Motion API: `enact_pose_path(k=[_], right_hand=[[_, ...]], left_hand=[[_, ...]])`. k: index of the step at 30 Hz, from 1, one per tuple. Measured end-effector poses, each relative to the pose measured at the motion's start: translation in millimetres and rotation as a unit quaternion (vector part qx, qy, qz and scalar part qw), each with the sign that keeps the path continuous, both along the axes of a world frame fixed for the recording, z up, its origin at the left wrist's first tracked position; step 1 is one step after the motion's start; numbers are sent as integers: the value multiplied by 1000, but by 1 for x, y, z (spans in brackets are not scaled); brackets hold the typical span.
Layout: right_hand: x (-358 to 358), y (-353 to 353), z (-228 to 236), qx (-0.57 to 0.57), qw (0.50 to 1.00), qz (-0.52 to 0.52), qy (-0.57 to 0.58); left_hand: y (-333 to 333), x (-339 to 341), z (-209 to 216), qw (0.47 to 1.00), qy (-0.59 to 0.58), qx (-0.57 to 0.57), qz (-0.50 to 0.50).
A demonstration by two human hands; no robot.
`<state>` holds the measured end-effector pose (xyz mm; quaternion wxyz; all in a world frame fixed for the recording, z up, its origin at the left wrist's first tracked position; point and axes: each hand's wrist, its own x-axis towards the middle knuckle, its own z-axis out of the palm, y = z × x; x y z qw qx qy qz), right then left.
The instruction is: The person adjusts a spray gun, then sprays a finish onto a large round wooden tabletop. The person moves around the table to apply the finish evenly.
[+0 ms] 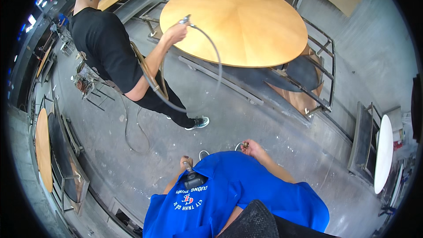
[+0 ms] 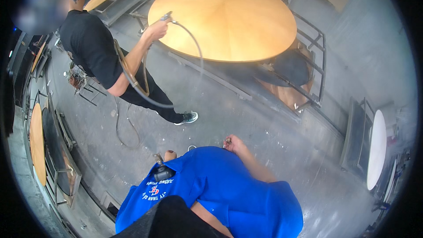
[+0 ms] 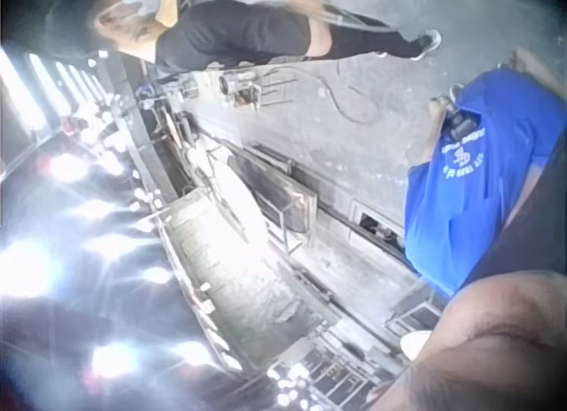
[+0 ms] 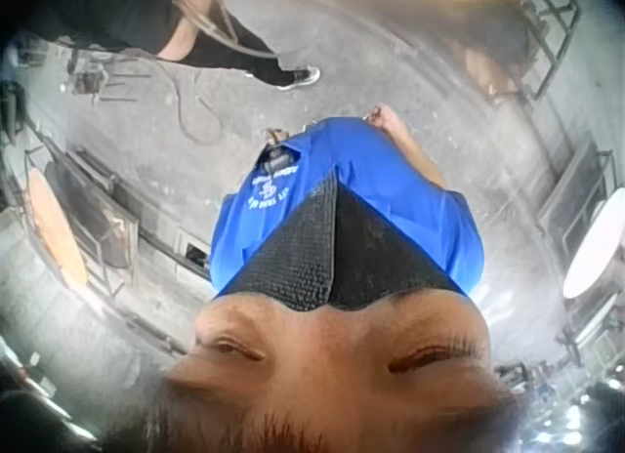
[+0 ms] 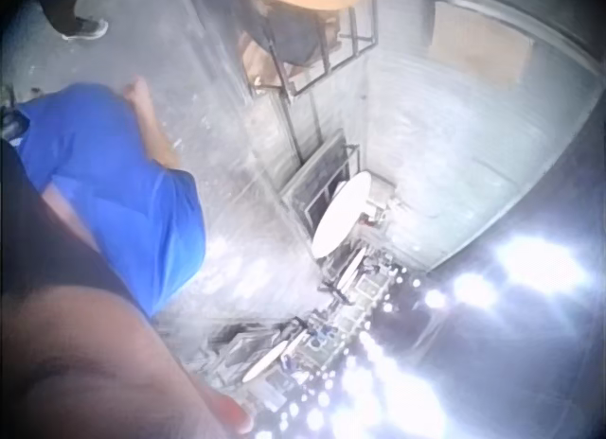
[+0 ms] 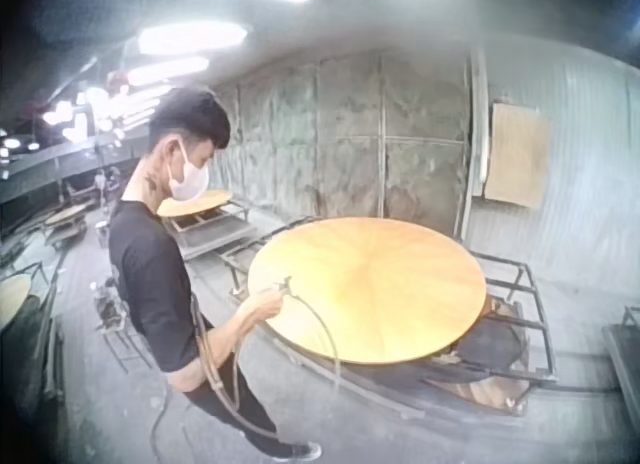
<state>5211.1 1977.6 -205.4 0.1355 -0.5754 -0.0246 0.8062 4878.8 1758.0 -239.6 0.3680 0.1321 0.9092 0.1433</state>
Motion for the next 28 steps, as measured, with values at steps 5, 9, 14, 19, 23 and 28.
enact_pose_path(k=[5, 9, 14, 19, 23, 28], right_hand=[[2, -5, -1, 0, 1000, -13, 20], [-1, -33, 7, 33, 998, -53, -23], [-7, -69, 12, -20, 997, -73, -15], [-14, -74, 3, -67, 996, -31, -50], [-18, -41, 8, -6, 998, 53, -43], [-14, -7, -1, 13, 996, 81, 32]], left_hand=[[-18, -3, 0, 1000, 0, -8, -2], [-39, -7, -9, 1000, -12, 25, 8], [-64, -33, -38, 994, -56, -25, -89], [-83, -40, -27, 995, -61, 31, 65], [-88, -19, -4, 985, -51, 68, 148], [-114, 32, -2, 983, -94, 2, 155]])
